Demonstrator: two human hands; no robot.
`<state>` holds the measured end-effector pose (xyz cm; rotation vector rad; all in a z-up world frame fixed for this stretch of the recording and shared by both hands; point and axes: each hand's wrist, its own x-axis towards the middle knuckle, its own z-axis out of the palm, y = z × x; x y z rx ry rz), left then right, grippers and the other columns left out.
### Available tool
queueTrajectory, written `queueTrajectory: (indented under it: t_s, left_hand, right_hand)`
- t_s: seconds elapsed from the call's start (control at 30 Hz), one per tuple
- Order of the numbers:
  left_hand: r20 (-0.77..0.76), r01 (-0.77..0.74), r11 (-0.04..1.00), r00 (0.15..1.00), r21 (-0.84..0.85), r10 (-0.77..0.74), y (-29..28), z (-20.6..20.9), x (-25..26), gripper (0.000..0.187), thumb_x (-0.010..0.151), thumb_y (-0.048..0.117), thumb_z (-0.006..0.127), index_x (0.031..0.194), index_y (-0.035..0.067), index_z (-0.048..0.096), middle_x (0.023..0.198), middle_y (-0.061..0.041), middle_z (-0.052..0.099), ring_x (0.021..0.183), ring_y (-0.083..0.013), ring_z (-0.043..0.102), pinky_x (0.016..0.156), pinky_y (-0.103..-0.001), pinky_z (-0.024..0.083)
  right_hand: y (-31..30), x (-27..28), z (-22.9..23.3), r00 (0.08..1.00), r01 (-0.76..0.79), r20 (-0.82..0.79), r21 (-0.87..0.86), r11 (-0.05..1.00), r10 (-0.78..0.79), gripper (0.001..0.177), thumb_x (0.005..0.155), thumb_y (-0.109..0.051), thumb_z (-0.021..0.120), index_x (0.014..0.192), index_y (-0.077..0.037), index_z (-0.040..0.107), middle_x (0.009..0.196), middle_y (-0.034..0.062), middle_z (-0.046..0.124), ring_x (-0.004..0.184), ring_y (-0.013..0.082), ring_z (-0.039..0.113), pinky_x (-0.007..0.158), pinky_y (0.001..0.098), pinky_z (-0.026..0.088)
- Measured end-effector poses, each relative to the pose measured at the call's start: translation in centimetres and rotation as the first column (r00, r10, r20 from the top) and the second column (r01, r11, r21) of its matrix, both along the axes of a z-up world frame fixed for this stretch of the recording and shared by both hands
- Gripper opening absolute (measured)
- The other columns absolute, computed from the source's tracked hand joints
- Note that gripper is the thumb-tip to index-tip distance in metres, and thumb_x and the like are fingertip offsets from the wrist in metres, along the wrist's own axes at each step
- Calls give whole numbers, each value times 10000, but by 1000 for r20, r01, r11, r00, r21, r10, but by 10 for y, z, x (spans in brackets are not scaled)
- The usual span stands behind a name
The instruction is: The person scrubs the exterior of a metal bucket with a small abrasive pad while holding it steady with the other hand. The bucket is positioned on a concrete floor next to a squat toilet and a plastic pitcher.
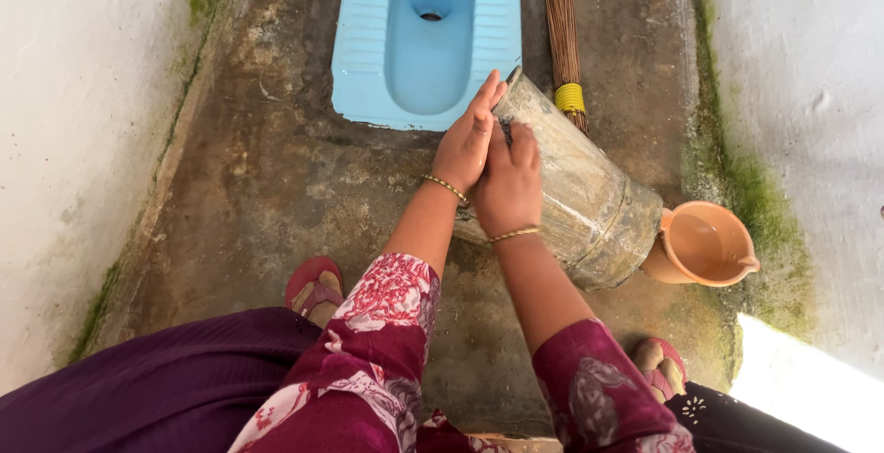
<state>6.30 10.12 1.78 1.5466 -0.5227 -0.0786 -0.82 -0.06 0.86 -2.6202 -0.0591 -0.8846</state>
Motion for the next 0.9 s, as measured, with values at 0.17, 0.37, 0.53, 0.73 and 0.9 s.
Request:
queueTrajectory:
  t_s: [0.17, 0.37, 0.53, 0.73, 0.9]
  left_hand:
    - [-65, -4, 1000, 998, 26, 6, 2, 2, -4, 1186, 786, 980, 115, 1658, 186, 237, 1655, -81, 429, 1183, -369, 580, 955, -396, 463]
    - [-54, -25, 997, 998, 66, 29, 1, 7, -4, 1199, 754, 986, 101, 1638, 187, 244, 1643, -73, 429, 1389, -302, 548, 926, -349, 530]
    - [46, -30, 999, 999, 25, 29, -1, 6, -3, 1133, 863, 959, 128, 1660, 164, 260, 1654, -140, 457, 1555, -310, 428, 1223, -392, 355]
    - [-4, -36, 996, 999, 79, 36, 3, 9, -6, 1176, 792, 982, 75, 1650, 200, 262, 1643, -106, 448, 1517, -320, 431, 1188, -405, 380]
    - [-20, -38, 994, 999, 104, 40, 2, 13, -6, 1221, 734, 1011, 44, 1649, 227, 244, 1656, -53, 422, 1522, -332, 407, 1147, -411, 425]
  right_hand:
    - [-84, -8, -8, 962, 220, -191, 104, 970, -197, 327, 930, -59, 605, 1196, -166, 762, 1246, 139, 669, 1115, 352, 647, 988, 464, 526]
    - [-130, -11, -17, 923, 351, -217, 131, 927, -319, 259, 921, -108, 642, 1148, -120, 768, 1149, 215, 654, 1071, 402, 628, 953, 481, 506]
    - [-24, 7, -17, 997, 70, 31, -180, 981, -66, 409, 868, -104, 642, 1273, -59, 682, 1271, 126, 633, 1228, 374, 574, 1068, 539, 436]
    - [-62, -3, -3, 968, 164, -215, 161, 973, -128, 319, 939, -74, 573, 1197, -167, 735, 1269, 150, 644, 1173, 357, 623, 996, 461, 521]
    - [-125, 1, 6, 899, 373, -326, 226, 900, -291, 228, 952, -173, 643, 1143, -156, 768, 1197, 198, 630, 1040, 384, 645, 931, 475, 512]
